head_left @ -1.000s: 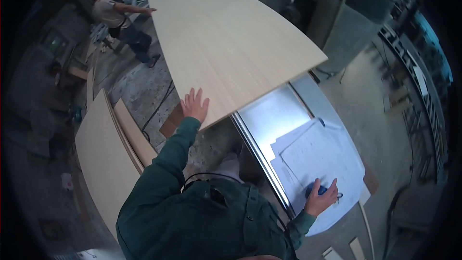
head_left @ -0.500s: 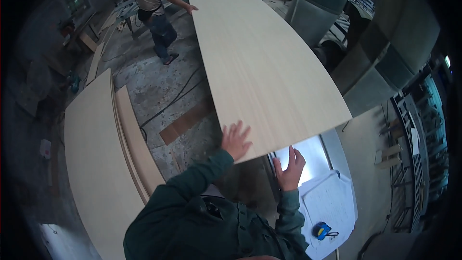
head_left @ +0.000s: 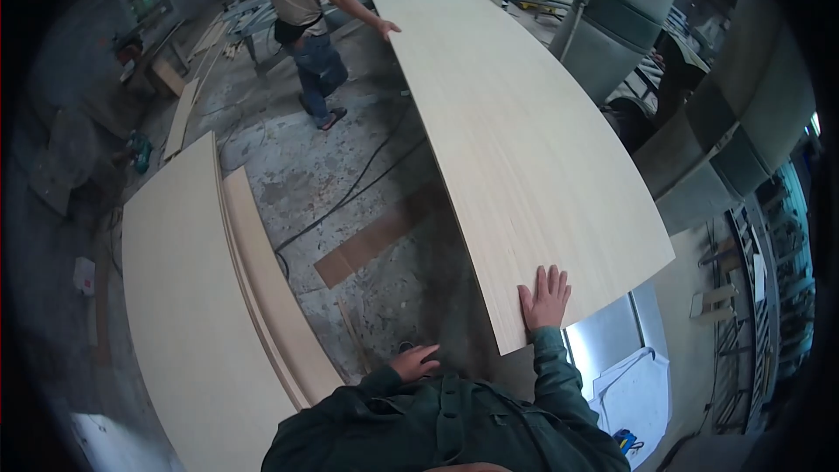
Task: Measuring, marking, and moving large wooden panels on a production floor using a tape measure and marker.
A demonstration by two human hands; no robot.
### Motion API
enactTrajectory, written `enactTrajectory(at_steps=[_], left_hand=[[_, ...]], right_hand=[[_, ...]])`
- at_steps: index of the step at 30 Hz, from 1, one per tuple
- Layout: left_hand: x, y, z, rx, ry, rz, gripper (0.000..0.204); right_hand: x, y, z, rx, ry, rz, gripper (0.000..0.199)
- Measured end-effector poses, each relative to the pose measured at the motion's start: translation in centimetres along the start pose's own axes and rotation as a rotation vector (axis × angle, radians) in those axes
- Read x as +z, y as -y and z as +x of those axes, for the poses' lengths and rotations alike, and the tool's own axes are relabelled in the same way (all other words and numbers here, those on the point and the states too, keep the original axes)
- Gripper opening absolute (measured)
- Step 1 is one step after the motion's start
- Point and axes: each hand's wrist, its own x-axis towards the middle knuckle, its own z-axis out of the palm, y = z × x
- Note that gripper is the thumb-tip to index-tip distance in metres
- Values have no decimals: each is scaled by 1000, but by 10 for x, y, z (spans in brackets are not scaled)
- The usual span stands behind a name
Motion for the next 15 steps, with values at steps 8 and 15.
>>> enactTrajectory(at_steps=[8,15], left_hand=[[-7,-5,36,-78,103,-348,55],[38,-68,112,-260,-22,-1015,52]], right_hand=[[-14,-40,20,-101,85,89,69],[-22,-167,64,116,17,-38,71]])
